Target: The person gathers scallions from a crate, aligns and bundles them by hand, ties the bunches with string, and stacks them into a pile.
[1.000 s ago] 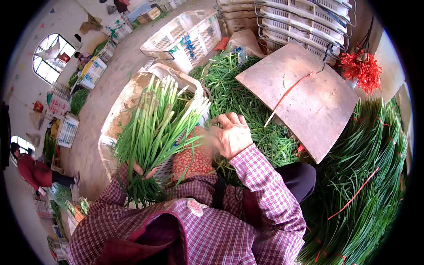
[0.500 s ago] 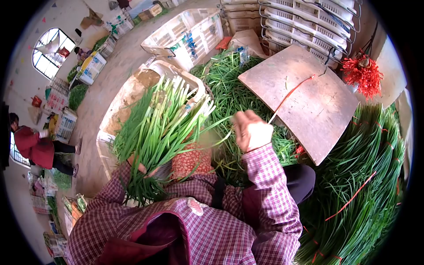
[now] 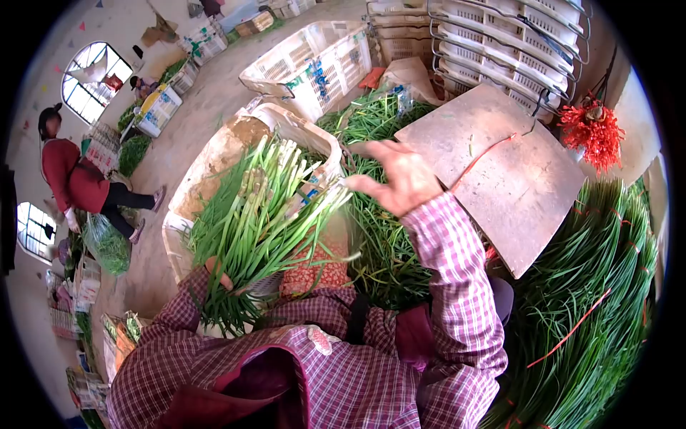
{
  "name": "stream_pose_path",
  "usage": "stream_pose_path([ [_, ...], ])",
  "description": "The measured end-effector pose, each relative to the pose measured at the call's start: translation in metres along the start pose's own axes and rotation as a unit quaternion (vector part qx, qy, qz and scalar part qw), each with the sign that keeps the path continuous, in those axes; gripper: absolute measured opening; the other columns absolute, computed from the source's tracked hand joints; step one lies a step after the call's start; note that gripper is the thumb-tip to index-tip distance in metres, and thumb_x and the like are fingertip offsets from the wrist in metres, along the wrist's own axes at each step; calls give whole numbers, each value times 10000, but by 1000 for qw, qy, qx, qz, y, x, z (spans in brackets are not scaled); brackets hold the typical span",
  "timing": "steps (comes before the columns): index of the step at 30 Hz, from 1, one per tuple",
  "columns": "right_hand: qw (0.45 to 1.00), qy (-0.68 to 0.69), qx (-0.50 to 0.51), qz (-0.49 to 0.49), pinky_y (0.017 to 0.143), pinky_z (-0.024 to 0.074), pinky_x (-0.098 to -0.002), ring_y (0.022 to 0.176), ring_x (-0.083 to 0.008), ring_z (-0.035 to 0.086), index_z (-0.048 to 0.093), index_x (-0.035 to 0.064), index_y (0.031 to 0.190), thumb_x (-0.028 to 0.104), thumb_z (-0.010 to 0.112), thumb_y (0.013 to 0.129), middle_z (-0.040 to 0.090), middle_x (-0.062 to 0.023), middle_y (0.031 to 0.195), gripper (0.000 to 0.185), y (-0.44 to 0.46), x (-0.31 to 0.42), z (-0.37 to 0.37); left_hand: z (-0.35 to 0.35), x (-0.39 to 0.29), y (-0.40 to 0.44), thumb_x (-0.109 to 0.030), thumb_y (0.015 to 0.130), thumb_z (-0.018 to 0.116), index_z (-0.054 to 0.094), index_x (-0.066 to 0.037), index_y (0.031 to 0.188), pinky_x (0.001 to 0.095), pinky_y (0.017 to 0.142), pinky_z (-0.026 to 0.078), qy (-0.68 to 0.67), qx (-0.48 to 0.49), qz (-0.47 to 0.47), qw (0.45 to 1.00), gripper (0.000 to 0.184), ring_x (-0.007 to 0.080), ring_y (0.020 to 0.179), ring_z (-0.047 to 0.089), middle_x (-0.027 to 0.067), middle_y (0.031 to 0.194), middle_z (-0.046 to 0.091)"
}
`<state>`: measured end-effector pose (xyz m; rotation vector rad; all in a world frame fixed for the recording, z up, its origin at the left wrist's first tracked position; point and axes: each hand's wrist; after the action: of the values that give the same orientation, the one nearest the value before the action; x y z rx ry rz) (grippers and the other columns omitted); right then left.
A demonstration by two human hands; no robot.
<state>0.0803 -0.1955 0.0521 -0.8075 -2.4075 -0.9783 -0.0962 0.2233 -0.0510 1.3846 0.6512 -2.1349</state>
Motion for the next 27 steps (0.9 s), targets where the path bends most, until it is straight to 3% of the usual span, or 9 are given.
stream_pose_path([
  [2, 995, 31, 90, 4, 933, 453, -418, 1023, -339, 606, 549, 30, 1216, 527, 664, 764, 626, -208, 1106, 682, 20, 5, 15, 2, -2, 0, -186, 740, 778, 588, 7, 1123, 377, 609, 535, 1, -1, 0, 1000, 469, 222, 712, 623, 130, 888, 648],
  [5, 979, -29, 201, 6, 867, 475, -436, 993, -354, 606, 586, 14, 1166, 469, 708, 747, 620, -229, 1079, 630, 35, 22, 23, 3, -4, 2, -190, 736, 781, 587, 9, 1122, 377, 607, 533, 1, 0, -1, 1000, 475, 223, 712, 623, 131, 890, 647],
  [6, 973, -26, 229, 14, 851, 493, -418, 922, -344, 641, 616, 34, 1119, 474, 698, 740, 672, -204, 928, 587, 38, 23, 27, 2, -4, 2, -192, 735, 782, 587, 9, 1121, 377, 606, 533, 2, -1, 0, 1000, 477, 223, 712, 622, 131, 890, 646],
  [7, 978, -25, 208, 0, 666, 506, -413, 707, -332, 643, 684, 26, 893, 408, 696, 772, 657, -161, 778, 400, 35, 23, 33, 2, -4, 3, -193, 734, 783, 587, 10, 1121, 377, 605, 532, 2, -2, -1, 1000, 479, 223, 712, 622, 131, 891, 646],
  [10, 986, -55, 148, -50, 618, 481, -440, 702, -356, 607, 663, 18, 796, 248, 624, 837, 634, -155, 765, 236, 25, 19, 42, 0, -5, 5, -198, 731, 786, 586, 11, 1119, 378, 603, 531, 1, 0, -3, 1000, 484, 224, 712, 622, 132, 892, 645],
  [15, 987, -109, 41, -111, 703, 502, -416, 803, -317, 612, 601, 51, 840, 245, 591, 830, 617, -112, 769, 195, 9, 0, 46, -3, -4, 12, -205, 725, 791, 585, 14, 1116, 378, 600, 528, 1, -6, 1, 1000, 494, 225, 713, 621, 133, 894, 644],
  [19, 985, -161, 17, -53, 740, 490, -417, 852, -318, 594, 591, 59, 883, 209, 597, 815, 623, -112, 867, 164, 6, -7, 38, -6, -2, 19, -211, 720, 795, 583, 16, 1114, 379, 597, 527, 3, -9, -2, 1000, 501, 226, 713, 620, 133, 896, 642],
  [24, 972, -219, -81, -29, 605, 554, -379, 760, -284, 639, 606, 86, 891, 242, 581, 857, 643, -110, 837, 162, 4, -28, 26, -7, 1, 18, -219, 715, 799, 582, 19, 1112, 379, 594, 524, 8, -19, -1, 1000, 511, 228, 713, 619, 134, 898, 641],
  [27, 955, -279, -95, 34, 663, 563, -371, 782, -275, 641, 611, 94, 908, 239, 561, 884, 649, -107, 868, 155, -1, -55, -5, -8, 3, 13, -223, 711, 802, 581, 20, 1110, 379, 592, 523, 10, -28, -3, 1000, 517, 228, 714, 618, 135, 899, 640],
])
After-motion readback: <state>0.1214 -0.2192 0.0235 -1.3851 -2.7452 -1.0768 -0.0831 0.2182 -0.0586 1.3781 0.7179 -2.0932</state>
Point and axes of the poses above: each hand's wrist, its own y-axis towards the middle knuckle, its own z-axis out of the palm, x = y × z
